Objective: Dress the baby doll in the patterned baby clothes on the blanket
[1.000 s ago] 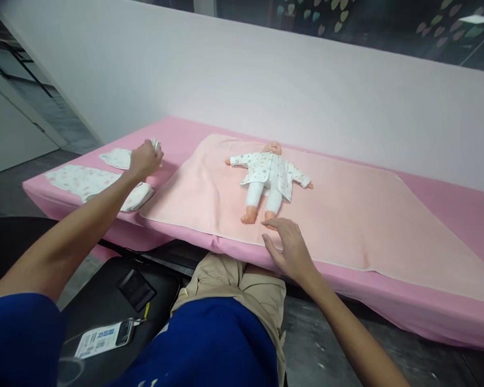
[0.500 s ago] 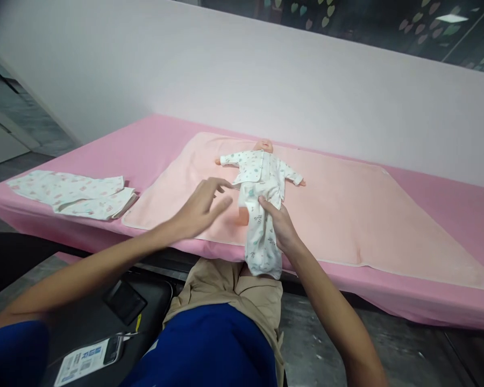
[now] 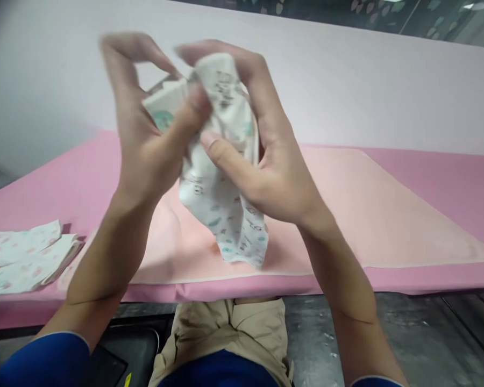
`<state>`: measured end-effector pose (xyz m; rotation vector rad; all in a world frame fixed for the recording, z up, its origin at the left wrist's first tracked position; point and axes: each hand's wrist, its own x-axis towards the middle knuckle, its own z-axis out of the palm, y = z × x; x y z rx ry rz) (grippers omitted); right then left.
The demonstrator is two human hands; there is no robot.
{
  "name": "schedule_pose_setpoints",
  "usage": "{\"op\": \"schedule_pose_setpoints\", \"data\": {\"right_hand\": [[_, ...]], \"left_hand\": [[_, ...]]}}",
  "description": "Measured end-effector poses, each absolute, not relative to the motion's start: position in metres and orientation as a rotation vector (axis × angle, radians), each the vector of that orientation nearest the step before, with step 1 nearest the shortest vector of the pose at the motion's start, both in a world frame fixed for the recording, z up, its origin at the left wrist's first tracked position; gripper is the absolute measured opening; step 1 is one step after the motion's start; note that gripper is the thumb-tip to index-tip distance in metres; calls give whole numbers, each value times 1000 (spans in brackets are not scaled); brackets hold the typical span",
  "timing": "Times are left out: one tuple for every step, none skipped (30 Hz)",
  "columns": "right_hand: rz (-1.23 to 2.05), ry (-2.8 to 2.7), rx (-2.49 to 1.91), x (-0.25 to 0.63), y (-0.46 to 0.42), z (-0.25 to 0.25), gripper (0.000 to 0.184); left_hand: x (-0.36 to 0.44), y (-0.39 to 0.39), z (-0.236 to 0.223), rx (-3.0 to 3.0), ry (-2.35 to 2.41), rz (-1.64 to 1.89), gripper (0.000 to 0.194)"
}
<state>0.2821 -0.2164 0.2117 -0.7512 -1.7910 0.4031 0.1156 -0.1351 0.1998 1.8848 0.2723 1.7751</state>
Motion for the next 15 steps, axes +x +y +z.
{"op": "schedule_pose_setpoints", "data": {"right_hand": [[419,-1789,-713,287,-205,215,51],[435,-1776,-701,291,-194,217,49],[446,-1775,-723,294,-182,216,49],[443,-1764,-760,296,-171,214,48],[430,-1753,-802,297,-161,210,48],[417,-1736,-828,298,-153,206,48],[411,-1717,-822,298,-146,201,47],[418,-1697,-793,299,-141,196,45],[433,-1673,-751,300,-137,191,43],[453,-1648,-707,301,-135,187,41],[482,-1632,-677,304,-133,184,40],[507,-1622,-669,306,-132,182,40],[520,-1616,-674,310,-130,181,41],[524,-1616,-686,314,-129,181,42],[522,-1617,-694,318,-126,180,41]], "left_hand": [[118,-128,202,1835,293,1817,35],[121,-120,202,1808,316,1843,33],[123,-113,202,1798,329,1860,32],[125,-106,200,1790,323,1884,31],[127,-99,198,1789,301,1894,33],[130,-92,195,1800,270,1872,37],[131,-85,192,1811,225,1836,42],[133,-78,189,1822,167,1811,46],[133,-72,186,1844,134,1775,49],[132,-67,183,1875,121,1744,50],[131,-61,181,1912,125,1712,48],[129,-56,178,1950,153,1683,45],[127,-51,176,1994,183,1645,40],[125,-45,175,2045,173,1615,36],[124,-40,174,2086,130,1623,32]]}}
